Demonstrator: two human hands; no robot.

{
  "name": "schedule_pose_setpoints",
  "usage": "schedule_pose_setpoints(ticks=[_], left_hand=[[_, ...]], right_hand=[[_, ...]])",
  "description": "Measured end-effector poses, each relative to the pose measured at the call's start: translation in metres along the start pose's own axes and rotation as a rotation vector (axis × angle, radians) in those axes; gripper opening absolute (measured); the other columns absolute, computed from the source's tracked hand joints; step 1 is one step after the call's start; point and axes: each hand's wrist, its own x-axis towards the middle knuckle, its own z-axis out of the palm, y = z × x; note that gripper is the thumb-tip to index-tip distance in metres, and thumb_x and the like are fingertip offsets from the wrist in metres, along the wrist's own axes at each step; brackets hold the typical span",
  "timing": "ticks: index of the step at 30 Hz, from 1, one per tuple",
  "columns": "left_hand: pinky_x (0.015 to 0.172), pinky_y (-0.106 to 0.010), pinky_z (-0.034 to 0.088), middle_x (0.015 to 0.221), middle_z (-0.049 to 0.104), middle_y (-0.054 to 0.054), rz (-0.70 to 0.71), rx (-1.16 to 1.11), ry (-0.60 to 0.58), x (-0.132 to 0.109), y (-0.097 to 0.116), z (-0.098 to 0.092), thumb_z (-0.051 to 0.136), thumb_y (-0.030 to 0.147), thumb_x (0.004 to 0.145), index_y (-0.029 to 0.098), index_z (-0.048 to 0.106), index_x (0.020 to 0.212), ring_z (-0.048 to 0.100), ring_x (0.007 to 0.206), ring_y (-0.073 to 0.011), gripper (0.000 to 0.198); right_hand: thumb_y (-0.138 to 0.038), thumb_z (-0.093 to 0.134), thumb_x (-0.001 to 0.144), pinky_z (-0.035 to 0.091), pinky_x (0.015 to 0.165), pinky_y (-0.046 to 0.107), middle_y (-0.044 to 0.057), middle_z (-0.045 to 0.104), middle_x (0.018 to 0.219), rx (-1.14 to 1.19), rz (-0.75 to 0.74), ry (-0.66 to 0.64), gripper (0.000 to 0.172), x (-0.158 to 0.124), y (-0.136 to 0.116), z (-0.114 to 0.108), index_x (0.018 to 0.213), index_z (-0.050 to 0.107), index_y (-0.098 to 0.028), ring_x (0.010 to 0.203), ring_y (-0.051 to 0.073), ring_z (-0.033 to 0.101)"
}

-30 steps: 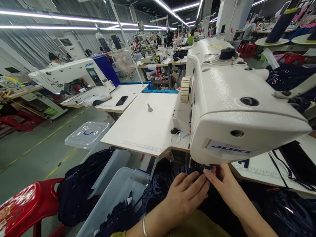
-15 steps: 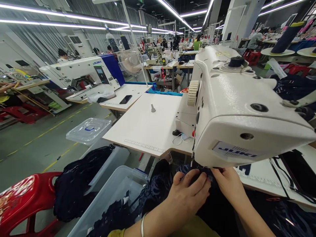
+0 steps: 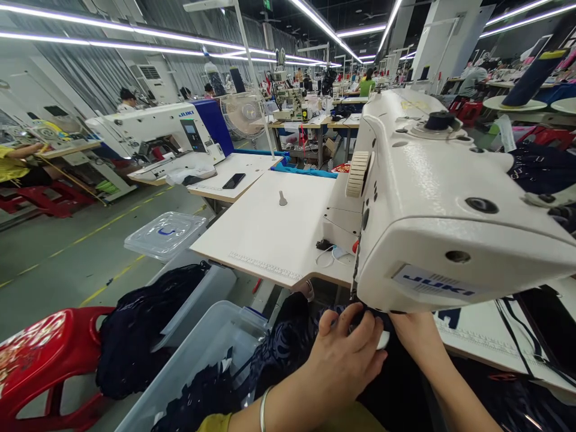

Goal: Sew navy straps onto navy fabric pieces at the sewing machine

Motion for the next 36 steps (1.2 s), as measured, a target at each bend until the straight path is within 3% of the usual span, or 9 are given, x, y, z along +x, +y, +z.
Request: schedule_pose_setpoints(ticks=[20,23,30,36], left_hand=[[0.089,-0.033,0.034,0.118,0.064,-0.003,-0.014,0.062,0.048,-0.001,0.004,0.007,0.054,0.036,0.094,0.019,0.064,0.12,0.055,0.112,-0.0191,0.033],[0.09,-0.034,0.035,0.116,0.066,-0.004,-0.02,0.067,0.099,-0.003,0.003,0.01,0.054,0.037,0.094,0.018,0.064,0.119,0.057,0.11,-0.0191,0.033],[0.09,-0.033,0.037,0.101,0.073,-0.002,-0.042,0.018,0.275,0.0,0.002,0.017,0.046,0.035,0.099,0.018,0.067,0.111,0.065,0.095,-0.0165,0.03],[0.092,-0.03,0.041,0.102,0.072,-0.005,-0.019,-0.004,0.249,0.001,-0.001,0.019,0.041,0.033,0.101,0.017,0.065,0.116,0.066,0.098,-0.0187,0.032]], right_hand=[[-0.036,0.05,0.082,0.051,0.091,0.047,0.009,0.074,0.082,-0.078,-0.059,-0.034,0.022,0.001,0.009,0.002,0.079,0.068,-0.024,0.105,0.033,0.064],[-0.036,0.052,0.079,0.052,0.089,0.047,0.009,0.074,0.081,-0.088,-0.069,-0.033,0.02,0.001,0.013,0.003,0.075,0.068,-0.025,0.1,0.034,0.066],[-0.034,0.051,0.079,0.054,0.084,0.045,0.011,0.075,0.089,-0.026,-0.02,-0.078,0.027,0.003,0.011,0.005,0.093,0.071,-0.022,0.096,0.032,0.067],[-0.028,0.047,0.083,0.048,0.091,0.046,0.01,0.07,0.099,0.045,0.012,-0.032,0.027,0.001,-0.004,0.007,0.098,0.069,-0.02,0.102,0.029,0.062]])
